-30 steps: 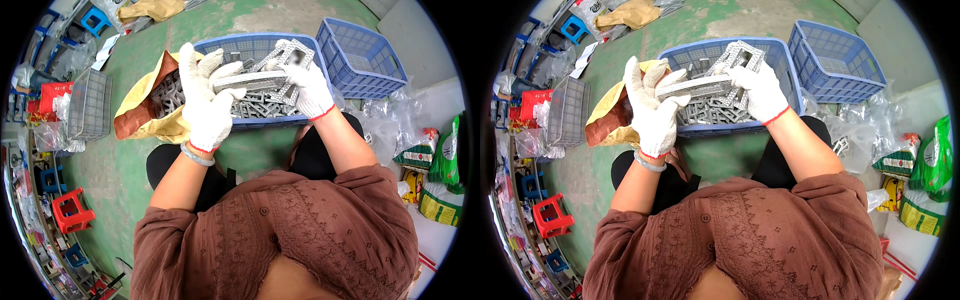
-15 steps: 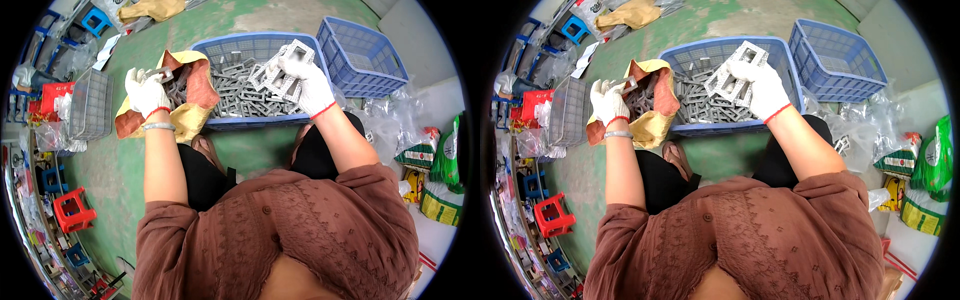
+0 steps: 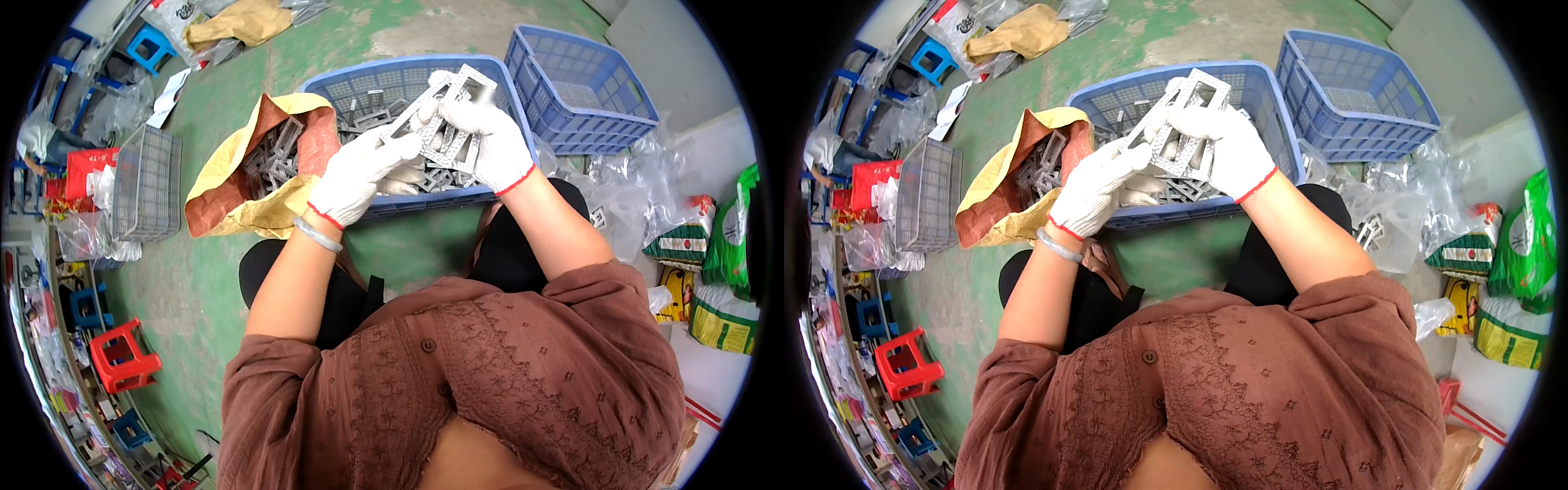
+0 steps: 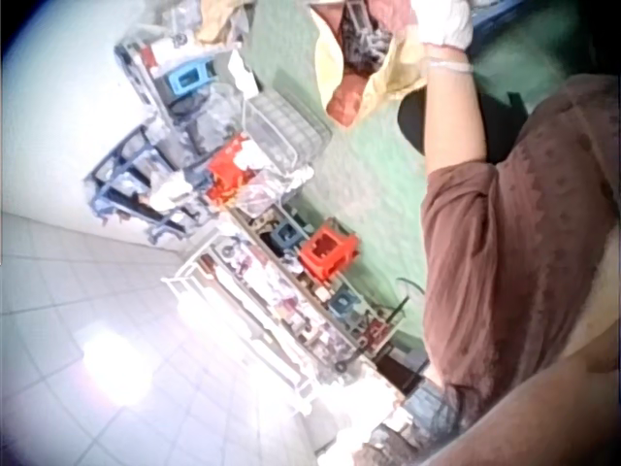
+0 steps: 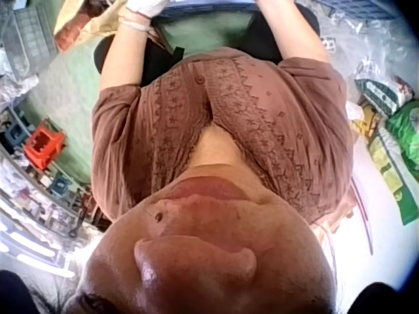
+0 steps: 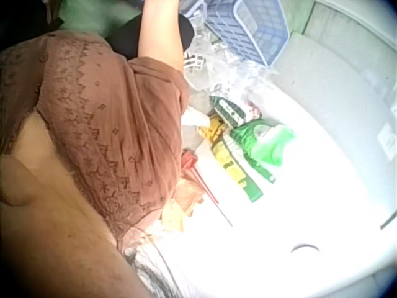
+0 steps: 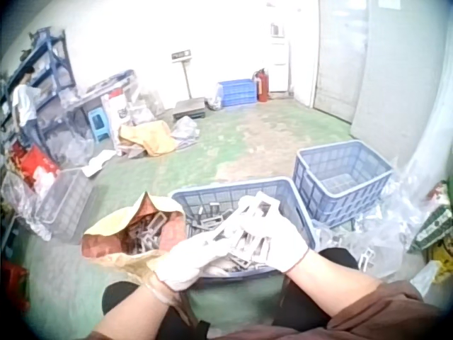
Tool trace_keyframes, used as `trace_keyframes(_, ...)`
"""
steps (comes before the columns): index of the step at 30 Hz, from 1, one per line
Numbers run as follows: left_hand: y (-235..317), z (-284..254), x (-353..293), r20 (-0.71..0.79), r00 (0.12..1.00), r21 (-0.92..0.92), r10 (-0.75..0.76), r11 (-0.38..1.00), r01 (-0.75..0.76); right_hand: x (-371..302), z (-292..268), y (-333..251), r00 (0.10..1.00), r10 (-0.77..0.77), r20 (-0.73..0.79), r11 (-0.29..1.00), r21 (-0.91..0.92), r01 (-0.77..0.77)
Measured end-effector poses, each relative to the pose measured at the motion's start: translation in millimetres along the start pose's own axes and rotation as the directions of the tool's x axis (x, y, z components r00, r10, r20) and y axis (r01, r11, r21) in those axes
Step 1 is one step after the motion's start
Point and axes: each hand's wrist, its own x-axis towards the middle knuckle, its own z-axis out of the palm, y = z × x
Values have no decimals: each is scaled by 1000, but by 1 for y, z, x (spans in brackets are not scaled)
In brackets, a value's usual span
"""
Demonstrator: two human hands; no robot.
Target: The person sits on a low stool and repeatedly picks up small rectangular metal frames from a blue crate, inspects them by turning them over, and places them into a large fabric bag. The person handles the parts one at a time with gloved hands.
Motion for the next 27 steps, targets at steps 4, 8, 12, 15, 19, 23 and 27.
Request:
trace_keyframes(4,-3,-1,2,-61,981,-89,185,978,-190,0,2,1,999,-41,14,986,-160,42)
trace_keyframes(8,8,6,-10,-287,882,143,374,927,-347,2,-1,0,999,-27,20,969,-246,31)
trace_keyframes(12,3,-1,-9,-329,801,202,500,866,-458,-3,9,-2,1000,-3,26,972,-235,9)
trace_keyframes(15,-3,-6,-7,-305,742,212,597,802,-559,-6,20,-1,1000,-13,18,974,-226,17)
trace_keyframes(19,-6,-10,-4,-281,704,247,652,758,-603,-7,18,-3,1000,-1,9,962,-272,3)
trace_keyframes(23,-3,-13,-6,-259,736,219,626,780,-586,-9,21,-1,998,-59,19,966,-251,61)
trace_keyframes(27,7,-18,-14,-268,859,157,437,899,-409,-10,19,-1,994,-109,11,936,-335,107)
